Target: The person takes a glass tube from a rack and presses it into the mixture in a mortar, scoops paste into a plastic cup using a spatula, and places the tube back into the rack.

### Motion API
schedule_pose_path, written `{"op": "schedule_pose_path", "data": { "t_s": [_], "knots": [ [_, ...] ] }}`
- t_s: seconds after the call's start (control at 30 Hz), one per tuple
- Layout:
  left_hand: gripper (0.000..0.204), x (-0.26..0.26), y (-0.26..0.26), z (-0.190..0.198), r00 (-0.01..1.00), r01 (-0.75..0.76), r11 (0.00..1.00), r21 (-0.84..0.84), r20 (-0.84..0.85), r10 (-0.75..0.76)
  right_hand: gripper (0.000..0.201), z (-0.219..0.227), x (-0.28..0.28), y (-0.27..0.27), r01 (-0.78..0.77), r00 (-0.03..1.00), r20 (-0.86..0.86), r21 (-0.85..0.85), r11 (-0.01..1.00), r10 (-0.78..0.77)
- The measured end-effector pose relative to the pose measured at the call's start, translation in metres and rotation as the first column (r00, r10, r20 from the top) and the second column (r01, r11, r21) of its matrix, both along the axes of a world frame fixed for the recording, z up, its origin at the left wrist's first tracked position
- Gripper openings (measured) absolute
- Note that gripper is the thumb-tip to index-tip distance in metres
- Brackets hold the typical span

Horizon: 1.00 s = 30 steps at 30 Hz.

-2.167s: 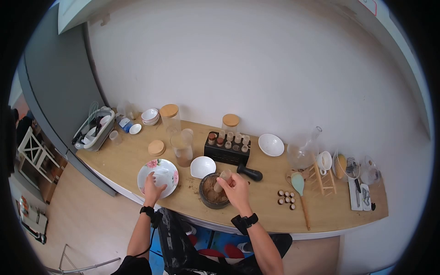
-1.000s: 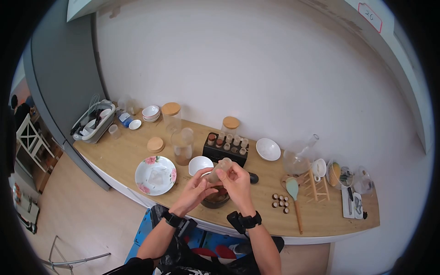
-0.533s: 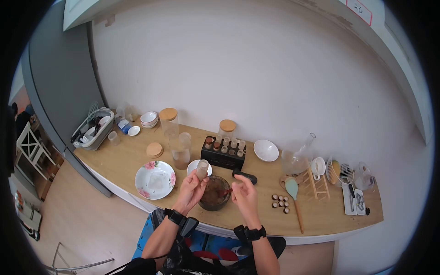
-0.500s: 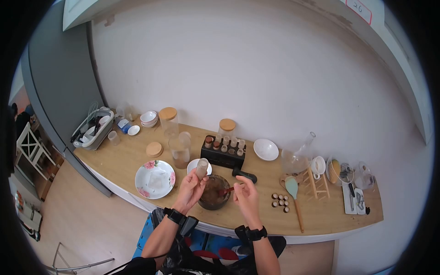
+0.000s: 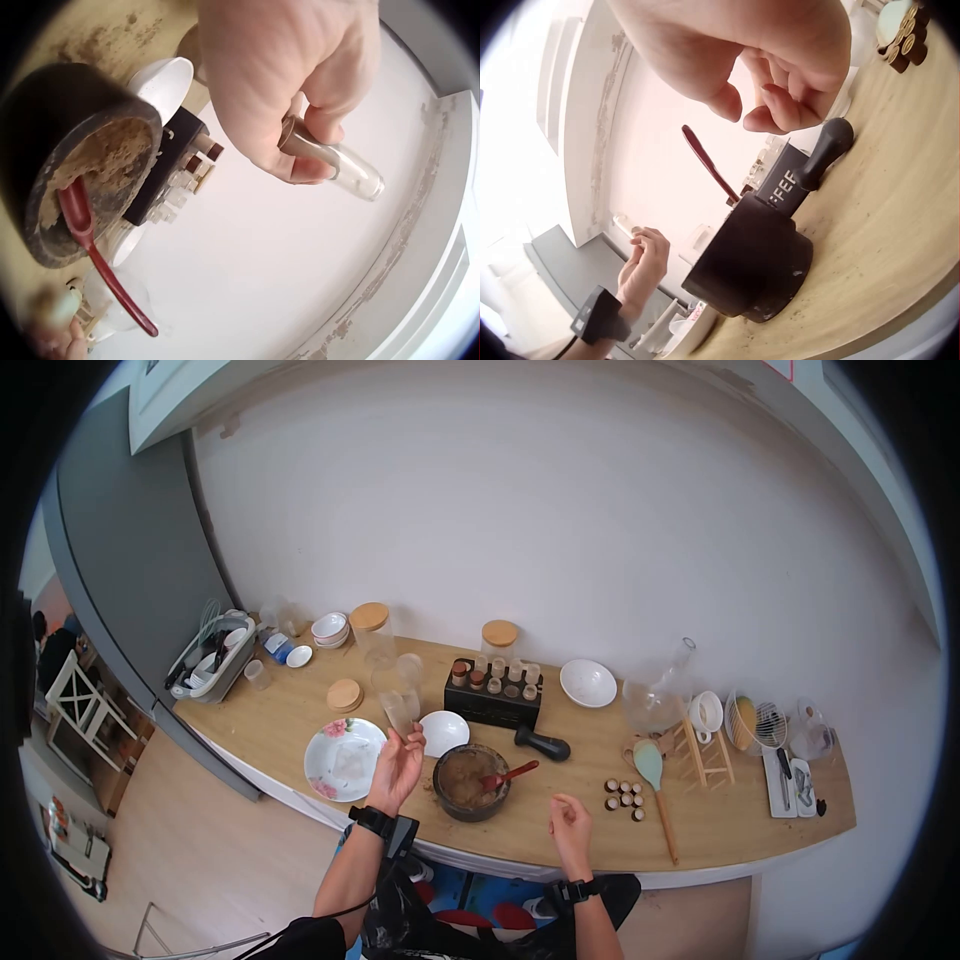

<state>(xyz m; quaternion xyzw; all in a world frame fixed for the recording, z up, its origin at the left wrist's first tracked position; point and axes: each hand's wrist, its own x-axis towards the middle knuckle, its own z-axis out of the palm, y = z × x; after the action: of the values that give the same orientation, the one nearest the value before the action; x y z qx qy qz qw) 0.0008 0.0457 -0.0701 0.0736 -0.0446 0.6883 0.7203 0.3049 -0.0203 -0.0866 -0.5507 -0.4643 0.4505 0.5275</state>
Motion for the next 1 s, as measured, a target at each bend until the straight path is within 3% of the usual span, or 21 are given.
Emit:
{"op": "schedule_pose_path", "data": {
  "t_s": [0.07,0.17,0.2,0.3,0.43,0.6,0.63,0.67,0.73,0.77,0.83,0.87,0.93,0.97,1.0],
  "knots": [
    [0.041,-0.009,0.002,0.002,0.987,-0.064,0.998,-0.001,-0.151,0.063,0.016,-0.013,0.004,0.003,0.013,0.996,0.092,0.047,0.999,-0.017],
    [0.041,-0.018,0.006,0.007,0.973,-0.119,0.993,0.002,-0.196,0.117,0.013,-0.036,0.007,0.007,0.061,0.978,0.196,0.045,0.997,-0.068],
    [0.030,-0.020,0.006,0.010,0.967,-0.150,0.988,0.018,-0.206,0.151,0.013,-0.050,0.007,0.009,0.062,0.980,0.186,0.042,0.997,-0.068],
    [0.026,-0.037,0.007,0.017,0.951,-0.197,0.980,-0.031,-0.248,0.183,0.010,-0.082,0.009,0.016,0.088,0.978,0.176,0.117,0.989,-0.108],
    [0.026,-0.071,0.020,0.021,0.910,-0.296,0.953,-0.070,-0.322,0.259,0.007,-0.088,0.004,0.018,0.177,0.969,0.151,0.135,0.975,-0.196],
    [0.016,-0.118,0.043,0.048,0.749,-0.486,0.874,0.008,-0.511,0.421,0.006,-0.087,0.000,0.018,0.226,0.965,0.111,0.106,0.968,-0.237],
    [0.016,-0.122,0.048,0.057,0.682,-0.539,0.840,0.065,-0.551,0.481,0.006,-0.088,0.001,0.016,0.217,0.958,0.170,0.103,0.971,-0.232],
    [0.016,-0.123,0.052,0.071,0.682,-0.533,0.844,0.063,-0.558,0.473,0.006,-0.090,0.002,0.014,0.207,0.947,0.230,0.097,0.973,-0.225],
    [0.017,-0.124,0.060,0.093,0.448,-0.605,0.752,0.261,-0.669,0.593,0.005,-0.093,0.002,0.013,0.203,0.951,0.216,0.107,0.973,-0.222],
    [0.017,-0.125,0.063,0.096,0.448,-0.600,0.756,0.261,-0.674,0.588,0.005,-0.094,0.002,0.013,0.193,0.954,0.206,0.127,0.973,-0.216],
    [0.023,-0.124,0.071,0.099,0.228,-0.599,0.716,0.358,-0.781,0.582,0.005,-0.094,0.002,0.012,0.203,0.941,0.247,0.130,0.971,-0.230],
    [0.023,-0.119,0.075,0.096,0.230,-0.594,0.721,0.358,-0.783,0.578,0.004,-0.094,0.002,0.013,0.206,0.926,0.292,0.135,0.969,-0.238],
    [0.034,-0.108,0.078,0.080,-0.215,-0.509,0.717,0.477,-0.876,0.431,0.004,-0.094,0.000,0.013,0.231,0.927,0.266,0.152,0.961,-0.265],
    [0.034,-0.106,0.078,0.071,-0.212,-0.507,0.722,0.471,-0.880,0.425,0.004,-0.095,0.000,0.013,0.249,0.928,0.241,0.172,0.953,-0.285],
    [0.039,-0.103,0.081,0.064,-0.315,-0.474,0.725,0.500,-0.865,0.390,0.004,-0.096,0.001,0.013,0.253,0.926,0.243,0.167,0.953,-0.289]
  ]
}}
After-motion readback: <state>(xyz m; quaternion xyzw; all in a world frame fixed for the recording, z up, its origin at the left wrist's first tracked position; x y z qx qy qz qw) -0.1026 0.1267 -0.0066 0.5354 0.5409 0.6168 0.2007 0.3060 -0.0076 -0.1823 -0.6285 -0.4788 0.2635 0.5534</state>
